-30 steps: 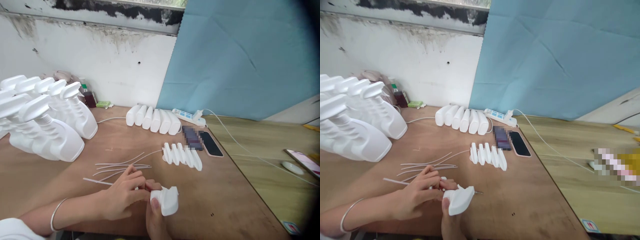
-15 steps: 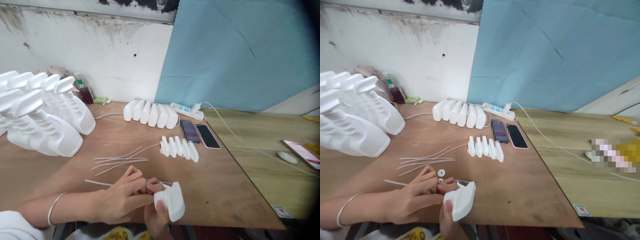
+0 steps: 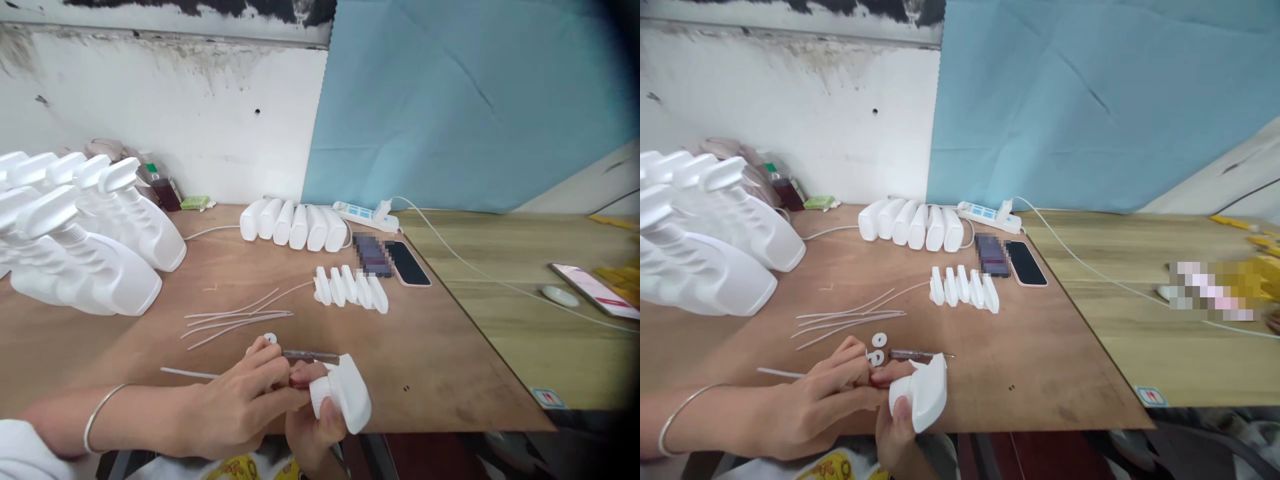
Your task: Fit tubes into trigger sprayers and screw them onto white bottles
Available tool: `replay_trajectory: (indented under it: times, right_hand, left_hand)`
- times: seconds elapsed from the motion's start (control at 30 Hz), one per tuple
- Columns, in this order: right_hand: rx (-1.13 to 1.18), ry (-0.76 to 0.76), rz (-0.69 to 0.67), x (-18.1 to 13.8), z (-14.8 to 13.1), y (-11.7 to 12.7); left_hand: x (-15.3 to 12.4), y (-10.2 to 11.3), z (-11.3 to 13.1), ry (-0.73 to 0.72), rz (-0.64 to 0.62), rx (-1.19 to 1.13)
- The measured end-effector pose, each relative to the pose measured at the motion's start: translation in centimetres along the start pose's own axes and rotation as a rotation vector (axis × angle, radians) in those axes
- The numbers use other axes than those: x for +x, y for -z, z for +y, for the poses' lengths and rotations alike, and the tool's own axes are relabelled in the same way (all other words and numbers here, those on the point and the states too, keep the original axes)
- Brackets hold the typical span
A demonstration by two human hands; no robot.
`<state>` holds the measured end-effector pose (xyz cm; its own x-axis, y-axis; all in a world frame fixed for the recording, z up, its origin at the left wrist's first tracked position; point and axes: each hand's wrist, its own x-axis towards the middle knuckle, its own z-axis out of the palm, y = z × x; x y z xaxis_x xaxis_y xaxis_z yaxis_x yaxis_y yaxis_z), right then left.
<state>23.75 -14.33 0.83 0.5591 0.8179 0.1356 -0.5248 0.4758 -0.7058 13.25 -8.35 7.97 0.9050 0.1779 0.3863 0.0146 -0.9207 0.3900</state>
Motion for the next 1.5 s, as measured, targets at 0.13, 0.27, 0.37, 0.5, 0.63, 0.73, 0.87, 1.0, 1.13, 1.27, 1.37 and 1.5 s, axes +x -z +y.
replay_trajectory:
  times: [0.13,0.27,0.37,0.5,0.63,0.73,0.87,1.0,1.13,1.27,1.37,1.5]
  right_hand:
    - [0.037,0.14,0.111,2.2,-3.4,2.6]
    - [-0.162,0.355,0.131,3.7,-6.2,5.2]
    - [-0.267,0.35,0.141,3.5,-6.3,6.0]
    - [-0.323,0.347,0.198,3.0,-5.7,6.8]
    - [-0.33,0.353,0.233,3.1,-5.5,7.5]
    - [-0.332,0.342,0.262,3.7,-5.5,7.6]
    - [-0.343,0.316,0.256,4.4,-5.2,7.8]
    - [-0.341,0.285,0.296,4.9,-4.9,8.3]
    - [-0.326,0.245,0.349,5.3,-4.5,8.4]
    - [-0.335,0.181,0.323,5.7,-3.8,8.3]
    - [-0.372,0.127,0.308,5.8,-3.4,8.3]
    - [-0.449,0.074,0.282,5.7,-3.1,8.3]
  left_hand:
    - [-0.7,0.1,-1.0,0.149,0.123,-0.054]
    - [-0.3,-1.3,-4.9,0.387,0.224,-0.004]
    - [0.9,-3.5,-8.5,0.41,0.165,0.03]
    - [2.3,-6.0,-12.0,0.406,0.02,0.126]
    - [3.5,-6.6,-13.5,0.415,-0.042,0.274]
    - [5.3,-6.7,-14.3,0.515,-0.081,0.375]
    - [7.6,-7.2,-15.0,0.583,-0.192,0.466]
    - [8.5,-7.4,-15.2,0.585,-0.238,0.488]
    - [8.8,-6.7,-15.1,0.578,-0.277,0.515]
    - [9.0,-5.6,-14.9,0.533,-0.333,0.58]
    - [8.5,-4.9,-14.7,0.505,-0.371,0.624]
    - [6.6,-3.8,-14.2,0.51,-0.375,0.629]
